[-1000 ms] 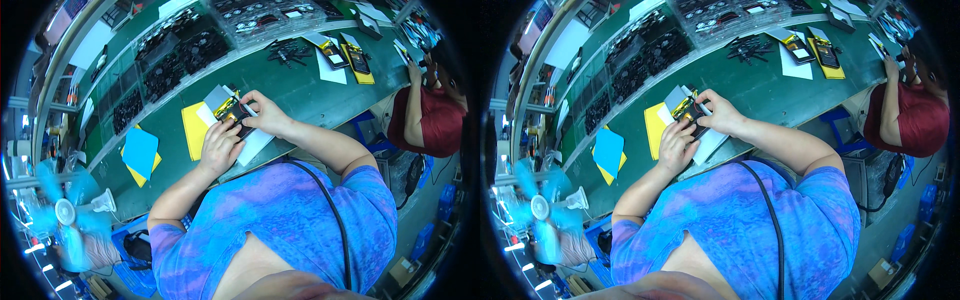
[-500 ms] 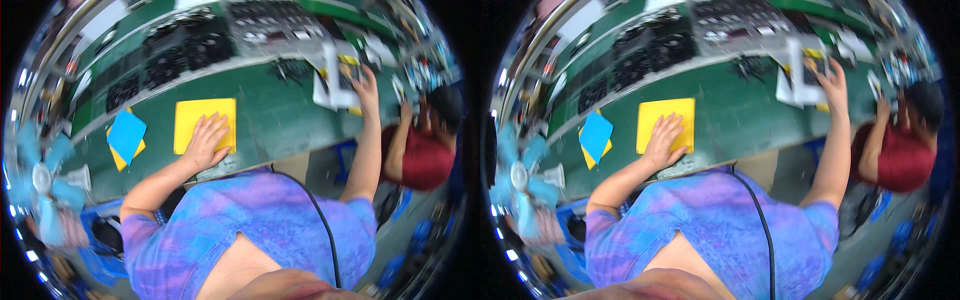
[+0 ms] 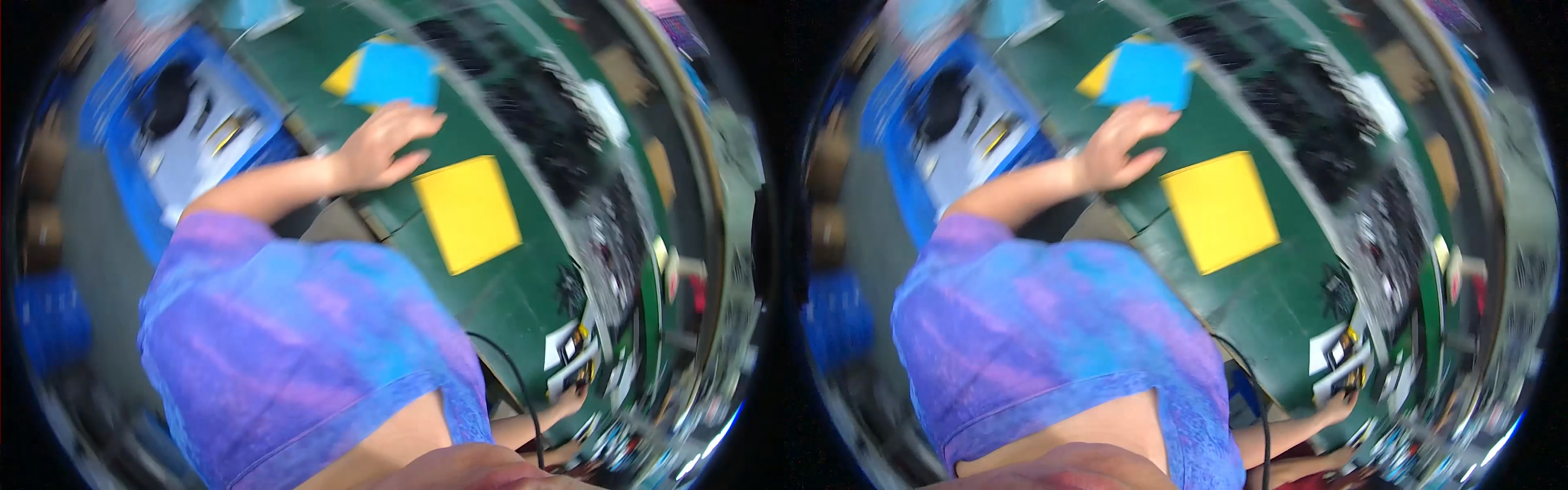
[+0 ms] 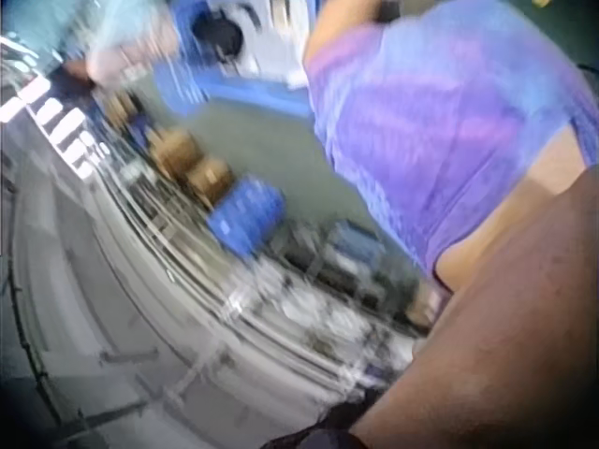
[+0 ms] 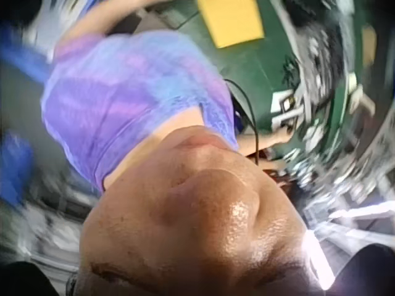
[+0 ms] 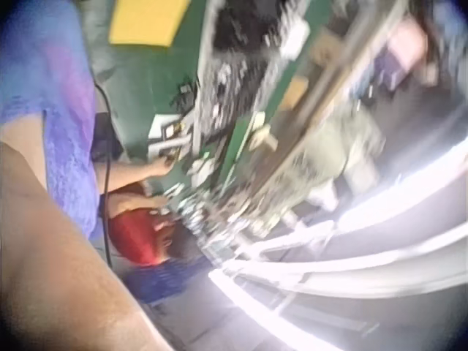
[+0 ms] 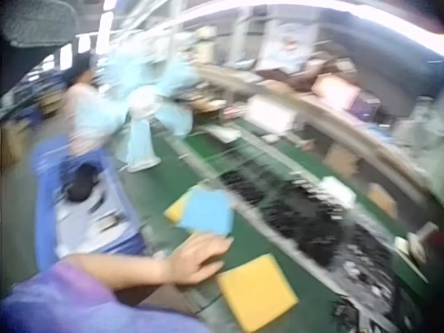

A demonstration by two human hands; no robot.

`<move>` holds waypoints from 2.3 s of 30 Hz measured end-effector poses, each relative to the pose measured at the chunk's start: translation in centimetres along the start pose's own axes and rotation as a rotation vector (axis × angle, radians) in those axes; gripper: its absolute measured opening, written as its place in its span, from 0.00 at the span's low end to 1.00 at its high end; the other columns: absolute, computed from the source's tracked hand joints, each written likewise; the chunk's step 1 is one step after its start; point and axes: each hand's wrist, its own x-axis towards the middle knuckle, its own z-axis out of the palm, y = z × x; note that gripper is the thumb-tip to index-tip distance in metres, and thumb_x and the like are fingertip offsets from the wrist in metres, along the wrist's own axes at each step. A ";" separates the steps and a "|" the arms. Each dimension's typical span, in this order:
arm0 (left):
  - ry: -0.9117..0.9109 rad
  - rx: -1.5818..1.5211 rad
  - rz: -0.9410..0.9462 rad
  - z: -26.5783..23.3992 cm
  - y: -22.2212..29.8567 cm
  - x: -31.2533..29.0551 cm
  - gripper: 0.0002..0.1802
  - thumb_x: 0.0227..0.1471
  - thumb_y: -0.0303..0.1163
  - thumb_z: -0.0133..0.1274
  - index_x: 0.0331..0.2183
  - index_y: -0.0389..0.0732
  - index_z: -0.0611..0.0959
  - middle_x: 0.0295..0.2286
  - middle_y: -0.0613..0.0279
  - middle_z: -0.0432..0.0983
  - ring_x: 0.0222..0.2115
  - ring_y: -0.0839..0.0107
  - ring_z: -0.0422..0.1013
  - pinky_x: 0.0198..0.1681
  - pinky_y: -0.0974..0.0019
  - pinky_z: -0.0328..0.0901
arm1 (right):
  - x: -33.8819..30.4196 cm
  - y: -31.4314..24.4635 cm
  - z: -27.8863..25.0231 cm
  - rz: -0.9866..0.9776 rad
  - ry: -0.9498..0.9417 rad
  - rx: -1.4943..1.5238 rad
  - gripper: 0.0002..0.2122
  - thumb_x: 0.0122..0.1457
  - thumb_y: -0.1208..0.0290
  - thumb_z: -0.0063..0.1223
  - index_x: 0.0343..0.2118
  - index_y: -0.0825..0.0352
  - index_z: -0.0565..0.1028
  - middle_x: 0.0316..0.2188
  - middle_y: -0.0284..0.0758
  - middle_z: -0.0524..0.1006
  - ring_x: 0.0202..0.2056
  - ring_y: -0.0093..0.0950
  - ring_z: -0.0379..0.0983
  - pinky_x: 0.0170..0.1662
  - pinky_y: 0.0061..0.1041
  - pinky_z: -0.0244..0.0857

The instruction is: Assemble internal components including the battery and circuit board into a handheld gaming device.

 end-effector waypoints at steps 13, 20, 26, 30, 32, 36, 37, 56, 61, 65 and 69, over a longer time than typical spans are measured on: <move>0.051 0.880 -1.576 -22.9 -24.3 -28.2 0.38 0.47 0.53 0.62 0.54 0.39 0.76 0.49 0.47 0.76 0.52 0.51 0.71 0.55 0.54 0.65 | -3.7 -20.9 1.6 -0.591 0.658 -0.010 0.22 0.59 0.59 0.61 0.52 0.66 0.75 0.57 0.46 0.67 0.57 0.44 0.65 0.57 0.41 0.64; -0.423 0.721 -1.442 -21.4 -27.9 -32.5 0.37 0.34 0.53 0.71 0.42 0.37 0.83 0.40 0.45 0.81 0.40 0.51 0.78 0.45 0.54 0.71 | -7.5 -27.7 -0.5 -0.900 0.677 -0.112 0.14 0.62 0.68 0.57 0.49 0.67 0.77 0.58 0.47 0.69 0.56 0.45 0.67 0.57 0.40 0.64; -0.539 0.674 -1.552 -21.1 -26.8 -30.9 0.48 0.24 0.56 0.76 0.45 0.35 0.81 0.47 0.45 0.77 0.49 0.51 0.73 0.53 0.56 0.68 | -10.9 -30.4 0.4 -0.889 0.561 0.094 0.13 0.58 0.77 0.57 0.46 0.73 0.76 0.57 0.51 0.68 0.58 0.47 0.65 0.58 0.41 0.61; -0.496 0.690 -1.538 -21.5 -26.8 -30.1 0.50 0.22 0.55 0.77 0.45 0.32 0.79 0.47 0.44 0.76 0.49 0.49 0.73 0.54 0.56 0.68 | -11.3 -31.3 1.3 -0.950 0.503 0.159 0.11 0.57 0.81 0.56 0.44 0.73 0.77 0.58 0.49 0.67 0.50 0.42 0.71 0.49 0.36 0.68; -0.532 0.704 -1.583 -21.6 -26.4 -29.1 0.51 0.23 0.55 0.77 0.48 0.36 0.78 0.50 0.48 0.74 0.53 0.51 0.69 0.55 0.54 0.67 | -11.4 -31.7 2.0 -0.964 0.443 0.246 0.11 0.58 0.81 0.55 0.44 0.73 0.76 0.58 0.47 0.67 0.46 0.38 0.72 0.49 0.34 0.68; -0.601 0.844 -1.533 -20.1 -23.8 -25.2 0.49 0.27 0.56 0.75 0.51 0.42 0.77 0.51 0.53 0.73 0.57 0.54 0.65 0.59 0.42 0.61 | -11.7 -32.2 2.3 -0.973 0.437 0.261 0.09 0.58 0.82 0.55 0.41 0.73 0.77 0.57 0.46 0.68 0.44 0.37 0.73 0.48 0.34 0.68; -0.628 0.866 -1.487 -20.1 -23.9 -25.4 0.48 0.29 0.56 0.74 0.50 0.42 0.78 0.51 0.54 0.72 0.57 0.55 0.65 0.60 0.40 0.58 | -11.7 -32.4 2.3 -0.994 0.441 0.264 0.08 0.57 0.83 0.55 0.41 0.73 0.78 0.56 0.47 0.68 0.42 0.36 0.73 0.45 0.33 0.69; -0.257 -0.001 -0.983 -25.9 -9.5 -7.1 0.15 0.48 0.23 0.58 0.38 0.38 0.71 0.28 0.64 0.73 0.29 0.77 0.71 0.30 0.69 0.65 | -16.5 -36.7 4.3 -1.061 0.040 0.591 0.07 0.53 0.84 0.57 0.36 0.69 0.79 0.39 0.42 0.79 0.40 0.37 0.77 0.45 0.30 0.70; -0.280 -0.836 -0.825 -13.7 -1.1 2.1 0.47 0.48 0.20 0.55 0.67 0.48 0.55 0.43 0.54 0.76 0.39 0.71 0.75 0.42 0.69 0.71 | -21.9 -40.0 6.4 -0.953 -0.749 0.712 0.23 0.53 0.71 0.64 0.53 0.68 0.73 0.49 0.42 0.75 0.49 0.33 0.73 0.52 0.29 0.67; -0.463 -1.114 -0.716 -1.7 3.4 3.4 0.35 0.52 0.18 0.55 0.61 0.43 0.67 0.44 0.56 0.76 0.44 0.70 0.74 0.50 0.65 0.69 | -25.3 -40.6 8.1 -0.471 -1.304 1.252 0.44 0.57 0.69 0.63 0.69 0.62 0.44 0.61 0.45 0.61 0.56 0.37 0.67 0.59 0.35 0.62; -0.572 -1.074 -0.766 6.3 5.9 2.3 0.31 0.55 0.24 0.59 0.58 0.40 0.68 0.42 0.55 0.76 0.42 0.71 0.74 0.45 0.67 0.70 | -24.8 -40.1 7.8 -0.270 -1.190 1.350 0.41 0.56 0.81 0.61 0.68 0.66 0.47 0.59 0.47 0.64 0.56 0.36 0.69 0.61 0.37 0.63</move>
